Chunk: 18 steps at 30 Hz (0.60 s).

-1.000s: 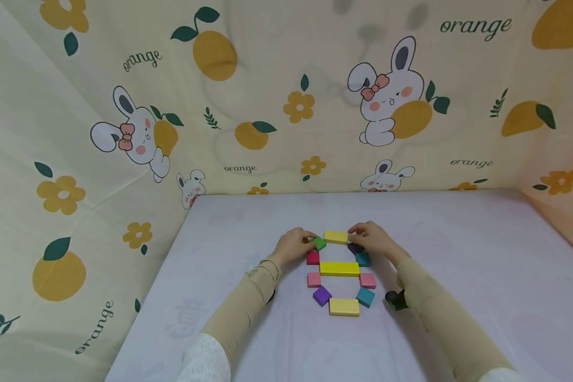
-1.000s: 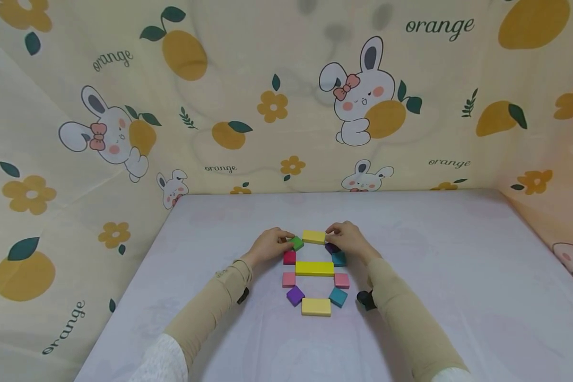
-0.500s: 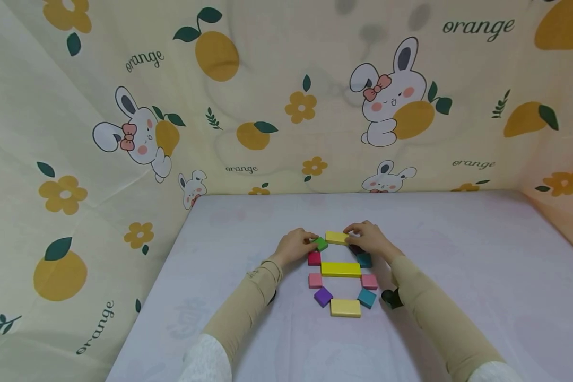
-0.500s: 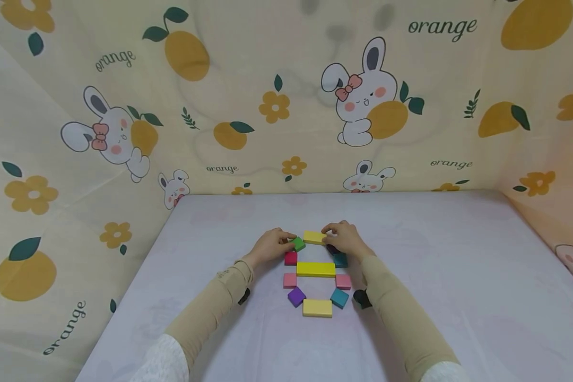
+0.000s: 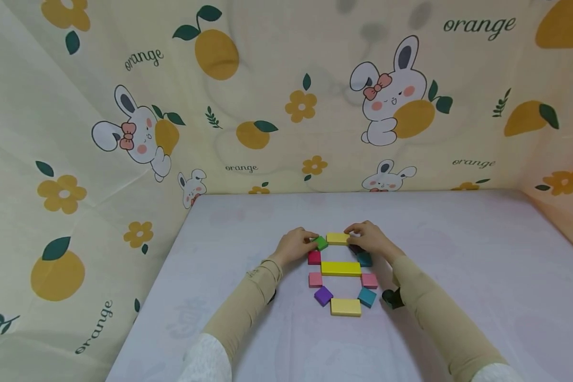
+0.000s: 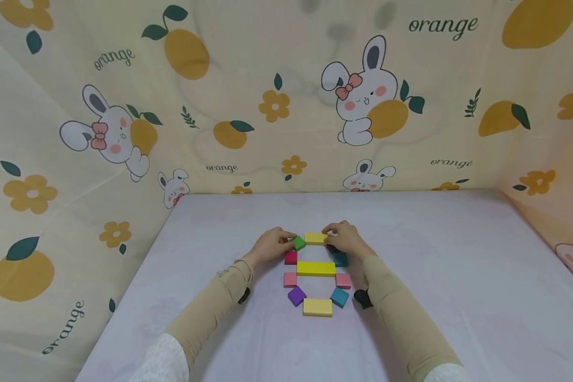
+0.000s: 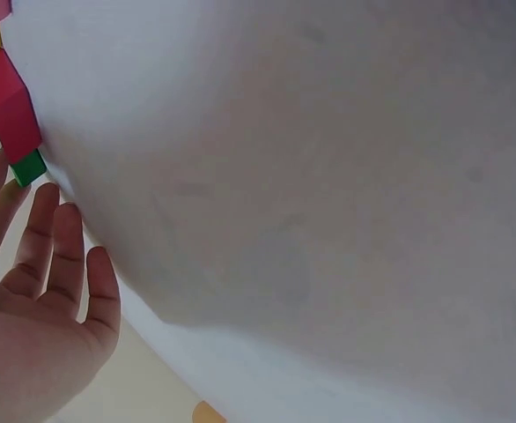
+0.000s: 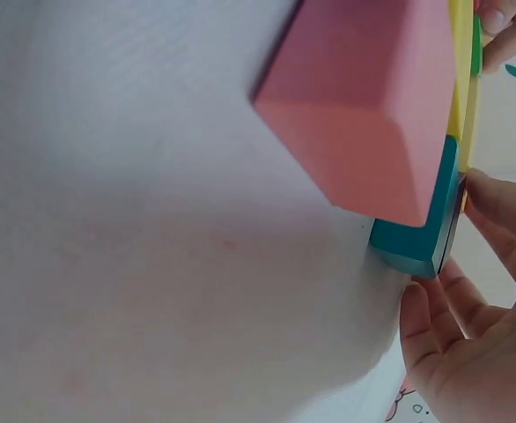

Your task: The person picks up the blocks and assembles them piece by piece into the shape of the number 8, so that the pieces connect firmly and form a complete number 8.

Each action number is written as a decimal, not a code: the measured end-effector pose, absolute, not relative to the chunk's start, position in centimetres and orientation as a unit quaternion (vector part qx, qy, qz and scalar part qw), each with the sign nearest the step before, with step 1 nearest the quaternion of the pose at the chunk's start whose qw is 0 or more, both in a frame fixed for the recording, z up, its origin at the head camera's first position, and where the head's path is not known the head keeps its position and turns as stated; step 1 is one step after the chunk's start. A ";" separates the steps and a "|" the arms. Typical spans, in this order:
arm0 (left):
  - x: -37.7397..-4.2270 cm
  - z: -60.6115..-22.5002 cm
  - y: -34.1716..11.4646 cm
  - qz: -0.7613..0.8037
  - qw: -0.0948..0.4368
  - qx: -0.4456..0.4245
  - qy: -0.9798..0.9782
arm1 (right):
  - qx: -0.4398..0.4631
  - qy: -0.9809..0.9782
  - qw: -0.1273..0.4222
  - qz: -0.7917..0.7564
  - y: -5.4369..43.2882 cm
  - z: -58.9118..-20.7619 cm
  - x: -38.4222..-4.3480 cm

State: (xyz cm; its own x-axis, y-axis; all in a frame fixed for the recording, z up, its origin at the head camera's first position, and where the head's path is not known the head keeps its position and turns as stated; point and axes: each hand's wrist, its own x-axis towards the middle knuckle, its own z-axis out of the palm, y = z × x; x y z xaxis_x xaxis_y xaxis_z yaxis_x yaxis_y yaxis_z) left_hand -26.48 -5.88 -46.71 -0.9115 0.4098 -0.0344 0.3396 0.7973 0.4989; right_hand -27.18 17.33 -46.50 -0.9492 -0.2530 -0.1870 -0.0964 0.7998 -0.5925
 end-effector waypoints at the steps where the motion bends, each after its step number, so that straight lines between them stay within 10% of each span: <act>1: -26.5 -46.7 -5.9 0.247 0.070 0.199 0.946 | -0.094 0.940 0.129 -0.302 17.4 -46.6 -27.3; 18: -26.3 -46.5 -5.9 0.245 0.077 0.193 0.947 | -0.092 0.937 0.129 -0.310 17.3 -46.4 -27.2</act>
State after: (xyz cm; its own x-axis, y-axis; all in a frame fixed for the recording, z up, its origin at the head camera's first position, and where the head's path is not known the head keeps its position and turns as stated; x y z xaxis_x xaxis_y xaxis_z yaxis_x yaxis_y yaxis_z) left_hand -26.35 -5.86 -46.45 -0.9134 0.4038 -0.0510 0.3284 0.8051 0.4939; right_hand -27.15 17.28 -46.39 -0.9498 -0.2524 -0.1848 -0.0923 0.7904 -0.6056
